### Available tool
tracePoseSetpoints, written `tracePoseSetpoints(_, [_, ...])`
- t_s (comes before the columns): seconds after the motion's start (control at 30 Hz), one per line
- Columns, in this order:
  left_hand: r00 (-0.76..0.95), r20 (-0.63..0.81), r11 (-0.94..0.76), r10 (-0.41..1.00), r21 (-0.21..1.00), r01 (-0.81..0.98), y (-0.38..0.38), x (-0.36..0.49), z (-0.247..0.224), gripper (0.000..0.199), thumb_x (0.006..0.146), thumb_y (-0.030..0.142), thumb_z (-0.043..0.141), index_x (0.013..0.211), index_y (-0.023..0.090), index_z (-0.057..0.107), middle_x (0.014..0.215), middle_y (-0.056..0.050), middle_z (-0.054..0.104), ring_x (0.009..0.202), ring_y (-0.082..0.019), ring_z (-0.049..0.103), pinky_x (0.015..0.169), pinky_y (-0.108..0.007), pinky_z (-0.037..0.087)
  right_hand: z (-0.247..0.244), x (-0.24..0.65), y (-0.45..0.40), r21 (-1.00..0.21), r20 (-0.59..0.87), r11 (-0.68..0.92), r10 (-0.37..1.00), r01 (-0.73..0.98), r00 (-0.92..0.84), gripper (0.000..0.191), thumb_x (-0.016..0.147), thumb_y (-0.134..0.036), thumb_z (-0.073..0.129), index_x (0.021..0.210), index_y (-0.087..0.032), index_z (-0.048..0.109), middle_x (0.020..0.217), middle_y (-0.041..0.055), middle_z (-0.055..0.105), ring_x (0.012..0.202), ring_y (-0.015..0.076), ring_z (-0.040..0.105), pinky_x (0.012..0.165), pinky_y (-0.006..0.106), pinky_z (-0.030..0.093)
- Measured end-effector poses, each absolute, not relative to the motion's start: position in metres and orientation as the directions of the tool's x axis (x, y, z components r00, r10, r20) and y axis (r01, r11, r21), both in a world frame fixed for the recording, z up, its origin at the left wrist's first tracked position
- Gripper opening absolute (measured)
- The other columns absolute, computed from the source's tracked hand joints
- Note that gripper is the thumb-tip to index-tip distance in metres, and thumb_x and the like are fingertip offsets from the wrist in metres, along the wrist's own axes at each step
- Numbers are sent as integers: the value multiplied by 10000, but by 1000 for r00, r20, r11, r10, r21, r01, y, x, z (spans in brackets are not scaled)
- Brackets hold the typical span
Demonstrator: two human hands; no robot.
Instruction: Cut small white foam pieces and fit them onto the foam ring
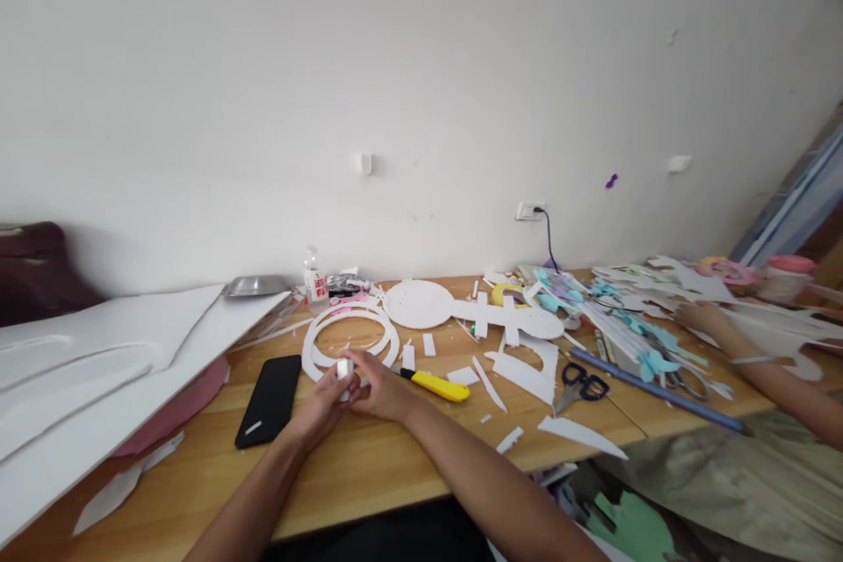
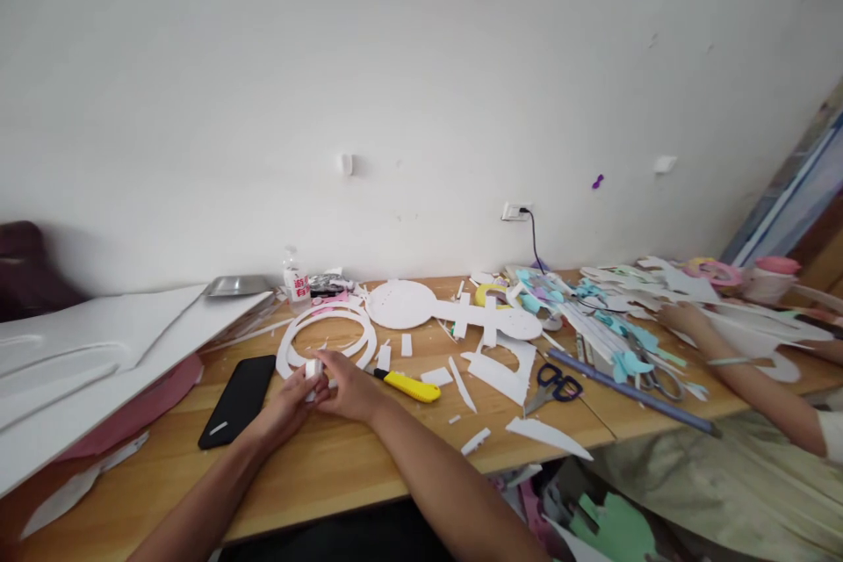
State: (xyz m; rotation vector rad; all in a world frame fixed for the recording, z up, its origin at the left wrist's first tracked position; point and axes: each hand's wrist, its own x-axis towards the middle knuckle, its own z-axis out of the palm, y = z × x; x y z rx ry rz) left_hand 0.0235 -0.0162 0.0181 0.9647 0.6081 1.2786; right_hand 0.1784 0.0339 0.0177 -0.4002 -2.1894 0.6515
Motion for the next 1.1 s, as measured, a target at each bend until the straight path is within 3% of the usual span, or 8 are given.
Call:
tracePoseSetpoints(0.1, [272,98,61,957,852,-520,-19,25,19,243,802,325,709,836,143,552,684,10,509,580,-83,451,550,-211,319,18,178,29,-551,603,830,467,86,-647,830,720,-236,751,1441,-243,340,1372,104,505,1240,223,508,1031,350,419])
tracePoseSetpoints(0.27, [202,55,36,978,906,-421,-19,28,16,241,725,285,767,769,132,586,689,-25,577,643,-133,532,618,-239,400,13,176,29,-514,595,848,461,129,-658,788,680,-176,744,1396,-235,420,1323,93,564,1196,235,548,1013,367,430])
tracePoseSetpoints(0.5, [-82,193,-207,978,954,-219,-7,28,14,328,620,115,779,917,172,650,944,-47,688,958,-201,605,869,-256,446,10,173,32,-406,618,886,445,222,-648,741,726,-88,667,1414,-176,406,1416,144,495,1325,264,436,1101,454,332])
tracePoseSetpoints(0.67, [57,198,-181,979,959,-219,-8,20,17,345,632,177,807,946,186,664,1006,-85,717,1055,-272,627,897,-343,488,14,177,31,-314,649,932,349,179,-676,790,791,-175,684,1476,-181,291,1484,150,413,1409,250,317,1132,454,300])
tracePoseSetpoints(0.87, [287,16,114,958,895,-430,-18,20,21,387,701,255,803,1030,117,654,942,-146,732,939,-293,694,835,-414,539,15,181,27,-517,626,849,463,110,-627,959,701,-282,802,1491,-236,260,1398,122,513,1267,242,497,1058,400,405])
tracePoseSetpoints(1.1, [135,-9,80,991,844,-530,-12,21,19,307,758,240,762,1016,104,665,965,-136,738,941,-252,704,878,-371,549,11,182,31,-590,611,796,550,135,-569,1012,660,-228,814,1502,-252,254,1362,115,541,1236,253,514,1031,404,424])
